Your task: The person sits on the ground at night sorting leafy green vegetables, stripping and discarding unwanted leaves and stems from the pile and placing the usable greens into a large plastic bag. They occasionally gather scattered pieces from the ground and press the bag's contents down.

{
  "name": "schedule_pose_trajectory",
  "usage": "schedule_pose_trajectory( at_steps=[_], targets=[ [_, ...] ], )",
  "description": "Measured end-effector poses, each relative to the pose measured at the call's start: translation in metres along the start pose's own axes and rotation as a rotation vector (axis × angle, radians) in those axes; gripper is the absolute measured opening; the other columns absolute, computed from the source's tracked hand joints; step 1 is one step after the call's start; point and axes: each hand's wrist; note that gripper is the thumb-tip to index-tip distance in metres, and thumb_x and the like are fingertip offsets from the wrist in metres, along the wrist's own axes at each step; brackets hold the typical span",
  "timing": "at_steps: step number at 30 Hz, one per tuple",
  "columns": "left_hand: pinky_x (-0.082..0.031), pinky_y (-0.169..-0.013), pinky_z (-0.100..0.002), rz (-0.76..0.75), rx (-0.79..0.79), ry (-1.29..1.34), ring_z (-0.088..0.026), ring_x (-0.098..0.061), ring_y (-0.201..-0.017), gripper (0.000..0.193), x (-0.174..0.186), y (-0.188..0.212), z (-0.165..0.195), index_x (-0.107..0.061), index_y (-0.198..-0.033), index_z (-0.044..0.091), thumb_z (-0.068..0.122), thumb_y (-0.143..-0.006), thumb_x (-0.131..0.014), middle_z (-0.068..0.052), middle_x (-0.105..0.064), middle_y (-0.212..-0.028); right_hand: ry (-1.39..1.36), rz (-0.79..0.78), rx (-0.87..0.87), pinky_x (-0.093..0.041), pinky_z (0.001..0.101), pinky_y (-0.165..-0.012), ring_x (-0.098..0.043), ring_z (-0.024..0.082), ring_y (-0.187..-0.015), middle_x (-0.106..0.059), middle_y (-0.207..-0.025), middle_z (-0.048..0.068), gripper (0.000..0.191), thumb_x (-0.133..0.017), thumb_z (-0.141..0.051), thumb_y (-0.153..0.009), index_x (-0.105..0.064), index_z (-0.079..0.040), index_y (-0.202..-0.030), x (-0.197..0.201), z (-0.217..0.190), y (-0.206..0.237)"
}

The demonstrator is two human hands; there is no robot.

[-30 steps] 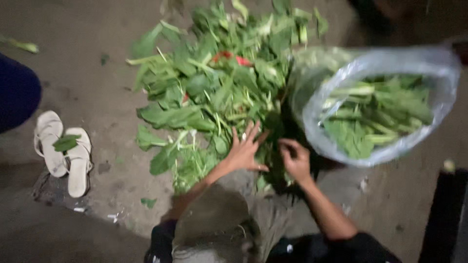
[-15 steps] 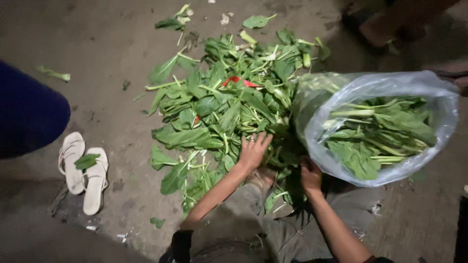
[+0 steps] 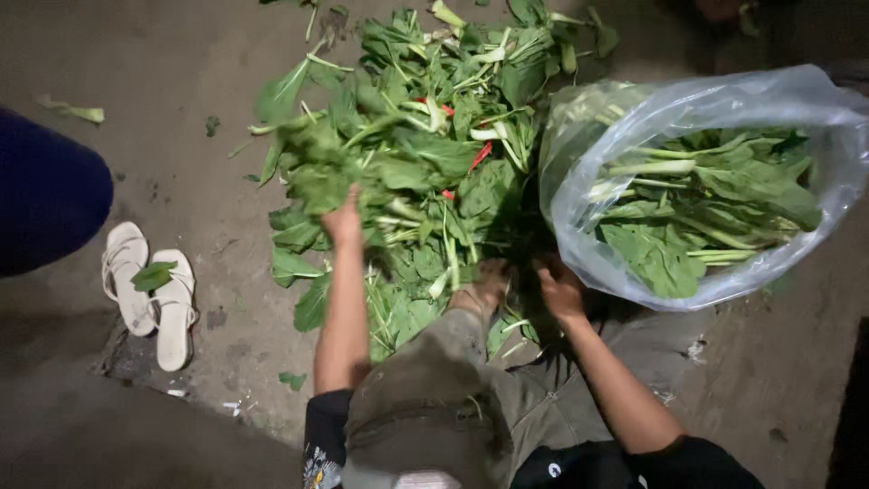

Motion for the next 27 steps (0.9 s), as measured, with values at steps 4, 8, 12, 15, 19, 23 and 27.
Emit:
schedule_pose_trajectory(
  at_steps=[4, 8, 12, 15, 19, 23, 27],
  targets=[
    [-0.048, -0.107, -0.041, 0.059, -0.017, -0.007, -0.026, -0.063, -0.12, 0.072, 0.039, -0.028, 0.002, -0.056, -0.139, -0.004, 0.022, -0.08, -0.09, -0.011, -0.066, -0.138, 0.058, -0.056, 0.134, -0.048, 0.0443, -0.102, -0.065, 0.039, -0.115, -0.07, -0.122, 0.021, 0.039, -0.064, -0.034, -0.096, -0.068, -0.008, -0.125, -0.007, 0.001, 0.004],
    [-0.051, -0.106, -0.042, 0.035, 0.079, 0.143, -0.025, -0.063, -0.123, 0.07, 0.039, -0.045, 0.026, -0.055, -0.142, -0.001, 0.028, -0.085, -0.083, -0.011, -0.063, -0.142, 0.057, -0.241, -0.106, -0.051, 0.041, -0.103, -0.068, 0.035, -0.114, -0.071, -0.123, 0.017, 0.045, -0.06, -0.037, -0.094, -0.066, -0.015, -0.132, -0.001, -0.006, 0.008],
    [-0.054, -0.105, -0.044, -0.26, -0.038, 0.213, -0.029, -0.064, -0.126, 0.071, 0.03, -0.061, 0.091, -0.043, -0.148, 0.007, 0.039, -0.093, -0.073, -0.017, -0.056, -0.149, 0.013, -0.286, -0.112, -0.043, 0.0439, -0.106, -0.056, 0.039, -0.128, -0.06, -0.14, 0.021, 0.054, -0.065, -0.041, -0.096, -0.055, -0.014, -0.142, 0.002, -0.031, 0.005],
    [-0.046, -0.1, -0.048, -0.355, -0.034, -0.427, -0.031, -0.055, -0.124, 0.072, 0.029, -0.066, 0.161, -0.042, -0.149, 0.006, 0.048, -0.099, -0.071, -0.016, -0.052, -0.141, -0.022, -0.3, -0.141, -0.04, 0.045, -0.112, -0.051, 0.039, -0.134, -0.054, -0.145, 0.023, 0.07, -0.068, -0.042, -0.092, -0.044, -0.012, -0.151, -0.006, -0.053, -0.012],
    [-0.052, -0.094, -0.053, -0.705, -0.215, -1.25, -0.042, -0.067, -0.111, 0.064, 0.016, -0.047, 0.225, -0.067, -0.135, 0.008, 0.055, -0.092, -0.07, -0.023, -0.069, -0.122, 0.069, 0.014, 0.227, -0.026, 0.0505, -0.124, -0.036, 0.049, -0.148, -0.04, -0.158, 0.034, 0.09, -0.074, -0.042, -0.093, -0.032, 0.004, -0.158, -0.032, -0.08, -0.064],
    [-0.053, -0.091, -0.054, -0.884, -0.434, -1.893, -0.041, -0.066, -0.107, 0.06, -0.009, -0.027, 0.234, -0.065, -0.13, 0.017, 0.05, -0.081, -0.077, -0.02, -0.068, -0.119, 0.188, 0.25, 0.235, -0.024, 0.05, -0.124, -0.033, 0.051, -0.147, -0.033, -0.156, 0.043, 0.109, -0.084, -0.051, -0.093, -0.023, 0.014, -0.155, -0.065, -0.103, -0.129],
    [-0.053, -0.085, -0.055, -0.85, -0.731, -1.548, -0.041, -0.069, -0.102, 0.054, -0.033, -0.038, 0.187, -0.066, -0.127, 0.01, 0.048, -0.089, -0.073, -0.021, -0.073, -0.113, -0.169, 0.013, -0.285, -0.039, 0.0453, -0.112, -0.049, 0.045, -0.133, -0.044, -0.145, 0.037, 0.129, -0.087, -0.048, -0.075, -0.006, 0.005, -0.161, -0.092, -0.104, -0.159]
  ],
)
Point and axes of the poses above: each hand's wrist, its own y-axis away from the middle knuckle, its own x-axis out of the back of the hand, z = x × y
